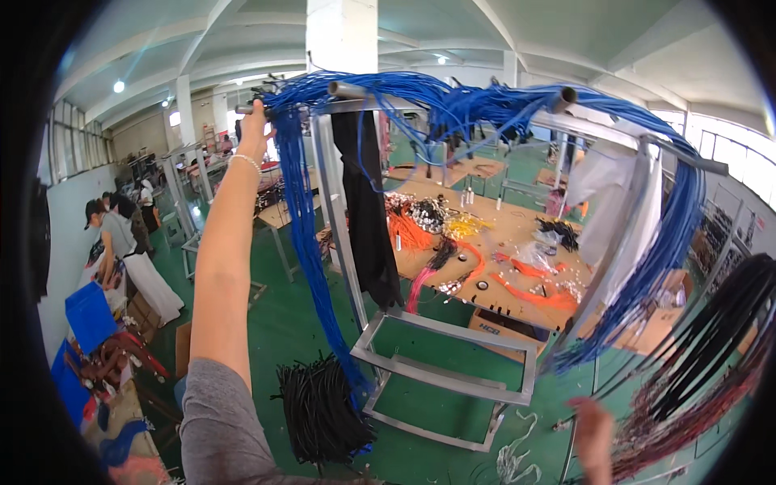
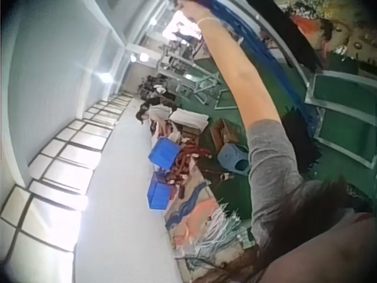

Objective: The person is assembling wire harnesses by selecting colored wires and inserting them into plastic connectors at a factory workbench.

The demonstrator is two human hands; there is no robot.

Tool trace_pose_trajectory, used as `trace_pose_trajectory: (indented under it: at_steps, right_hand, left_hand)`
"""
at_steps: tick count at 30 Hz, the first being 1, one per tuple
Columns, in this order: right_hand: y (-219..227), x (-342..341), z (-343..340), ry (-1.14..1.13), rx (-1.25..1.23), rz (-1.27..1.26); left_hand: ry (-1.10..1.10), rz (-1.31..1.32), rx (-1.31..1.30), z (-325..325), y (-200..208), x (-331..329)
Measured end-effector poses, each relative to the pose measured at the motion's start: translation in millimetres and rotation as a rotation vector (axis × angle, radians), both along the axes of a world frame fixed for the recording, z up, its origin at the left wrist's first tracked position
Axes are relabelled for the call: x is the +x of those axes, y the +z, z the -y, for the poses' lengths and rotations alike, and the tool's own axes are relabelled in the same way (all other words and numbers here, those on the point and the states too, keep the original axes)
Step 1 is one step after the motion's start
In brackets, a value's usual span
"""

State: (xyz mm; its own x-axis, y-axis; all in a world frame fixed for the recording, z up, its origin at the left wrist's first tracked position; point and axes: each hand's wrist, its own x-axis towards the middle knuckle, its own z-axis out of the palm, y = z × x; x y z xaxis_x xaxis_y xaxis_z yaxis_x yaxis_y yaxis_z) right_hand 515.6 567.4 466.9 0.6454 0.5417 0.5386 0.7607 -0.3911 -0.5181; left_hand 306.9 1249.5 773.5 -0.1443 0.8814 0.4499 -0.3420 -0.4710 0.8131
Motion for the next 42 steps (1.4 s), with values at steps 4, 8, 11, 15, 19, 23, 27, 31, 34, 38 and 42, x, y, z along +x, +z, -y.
trace_pose_trajectory:
  at_steps: [4, 8, 11, 15, 19, 23, 27, 31, 34, 38, 42]
  right_hand:
    - [-162, -54, -21, 0.052, -0.398, -0.247]
    - [-319, -117, -29, 0.219, -0.606, -0.372]
    - [-392, -161, -48, 0.587, -0.938, -0.510]
    - [-410, -199, -63, 0.896, -0.989, -0.409]
    - [-372, -181, -62, 0.961, -1.074, -0.447]
    - [-362, -185, -51, 0.844, -1.118, -0.800]
    - [-426, -182, -22, 0.698, -0.585, -0.811]
    - [-352, -178, -79, 0.557, -0.048, -1.321]
    - [-238, -190, -144, 0.798, 0.279, -1.436]
    - [-124, -245, -214, 1.183, 0.673, -1.761]
    - [-31, -222, -218, 1.383, 0.950, -1.759]
  left_hand:
    - [0.135, 0.180, 0.072, 28, -24, 21]
    - [-0.016, -0.080, 0.473, 155, -180, 37]
    - [-0.707, -0.518, 0.234, 286, -305, 21]
    - [-1.304, -0.133, -0.041, 418, -411, -13]
    - [-1.129, -0.174, -0.178, 475, -427, -42]
    - [-0.571, -0.524, -0.221, 500, -456, -73]
    - [-0.142, -0.755, -0.309, 522, -561, -137]
    - [-0.128, -1.303, -0.372, 615, -741, -271]
    - [-0.638, -1.281, -0.268, 671, -768, -327]
    - [-0.458, -1.325, -0.716, 689, -801, -350]
    - [-0.250, -0.903, -0.792, 726, -795, -396]
